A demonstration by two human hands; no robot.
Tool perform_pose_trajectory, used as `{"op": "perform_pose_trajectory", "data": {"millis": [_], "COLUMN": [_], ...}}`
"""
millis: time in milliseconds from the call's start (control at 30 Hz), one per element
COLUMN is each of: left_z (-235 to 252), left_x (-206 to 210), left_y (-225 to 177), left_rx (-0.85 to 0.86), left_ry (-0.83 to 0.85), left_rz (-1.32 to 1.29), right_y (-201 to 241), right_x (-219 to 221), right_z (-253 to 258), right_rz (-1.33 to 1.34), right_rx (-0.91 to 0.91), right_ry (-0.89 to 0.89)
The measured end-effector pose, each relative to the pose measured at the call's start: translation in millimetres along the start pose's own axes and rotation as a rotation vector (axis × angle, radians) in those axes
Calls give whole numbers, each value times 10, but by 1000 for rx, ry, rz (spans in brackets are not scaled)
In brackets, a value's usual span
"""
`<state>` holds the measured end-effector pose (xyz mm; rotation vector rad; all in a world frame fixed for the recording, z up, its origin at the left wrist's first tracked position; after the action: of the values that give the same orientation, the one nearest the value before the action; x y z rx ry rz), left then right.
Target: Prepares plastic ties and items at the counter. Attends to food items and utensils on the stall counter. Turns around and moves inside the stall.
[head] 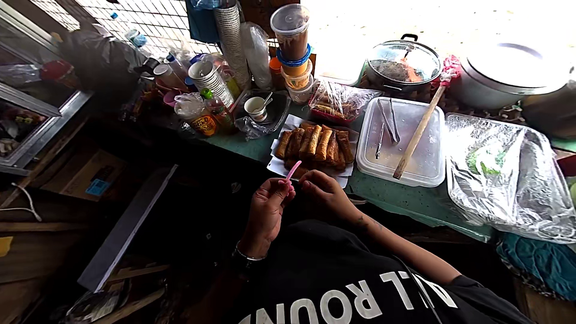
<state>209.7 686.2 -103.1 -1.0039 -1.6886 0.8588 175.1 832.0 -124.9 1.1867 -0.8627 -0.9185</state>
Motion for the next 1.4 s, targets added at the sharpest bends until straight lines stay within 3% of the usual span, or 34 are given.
{"op": "perform_pose_trajectory", "data": {"millis": [200, 467, 600, 667, 700, 767, 833, 900, 1000, 1067, 1167, 1267, 1400], "left_z": [14, -7, -94, -174, -202, -182, -130, -105, -111, -127, -130, -103, -47], "left_x": [199, 221, -50, -229, -331, -603, -913, -1169, -1342, -1361, -1319, -1230, -1208], "left_y": [109, 176, 150, 106, 66, -25, -74, -70, -80, -108, -147, -160, -220], "left_rx": [209, 284, 300, 315, 324, 304, 188, 1, -112, -115, -111, -109, 26], "left_ry": [250, 501, 530, 521, 478, 249, -66, -299, -380, -375, -359, -340, -391], "left_rz": [201, 343, 431, 407, 383, 320, 167, 21, -185, -237, -249, -191, -45], "right_y": [21, -149, -585, -908, -1063, -1180, -1003, -664, -293, -53, -52, -364, -533], "right_x": [94, -241, 4, 51, -12, -166, -190, -292, -1048, -1705, -2424, -2797, -2928], "right_z": [-62, -73, -127, -150, -154, -113, -54, 35, 320, 450, 499, 469, 446], "right_rz": [464, 471, 559, 520, 382, -101, -493, -674, -921, -1072, -1162, -1142, -1128], "right_rx": [276, 446, 692, 813, 817, 688, 453, 119, -144, -68, 307, 656, 646], "right_ry": [54, -2, 4, -114, -154, -42, 131, 189, -20, -248, -496, -515, -543]}}
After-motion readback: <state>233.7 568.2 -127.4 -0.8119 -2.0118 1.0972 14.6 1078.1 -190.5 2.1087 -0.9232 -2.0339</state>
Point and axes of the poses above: each hand's wrist, its own z-axis towards the middle knuckle, its own x-axis out of the palm, y = z × x, the point moved 8 cm from there along z, towards the middle knuckle, and after that the axes turned 4 degrees about -x, right-handed, at the moved point
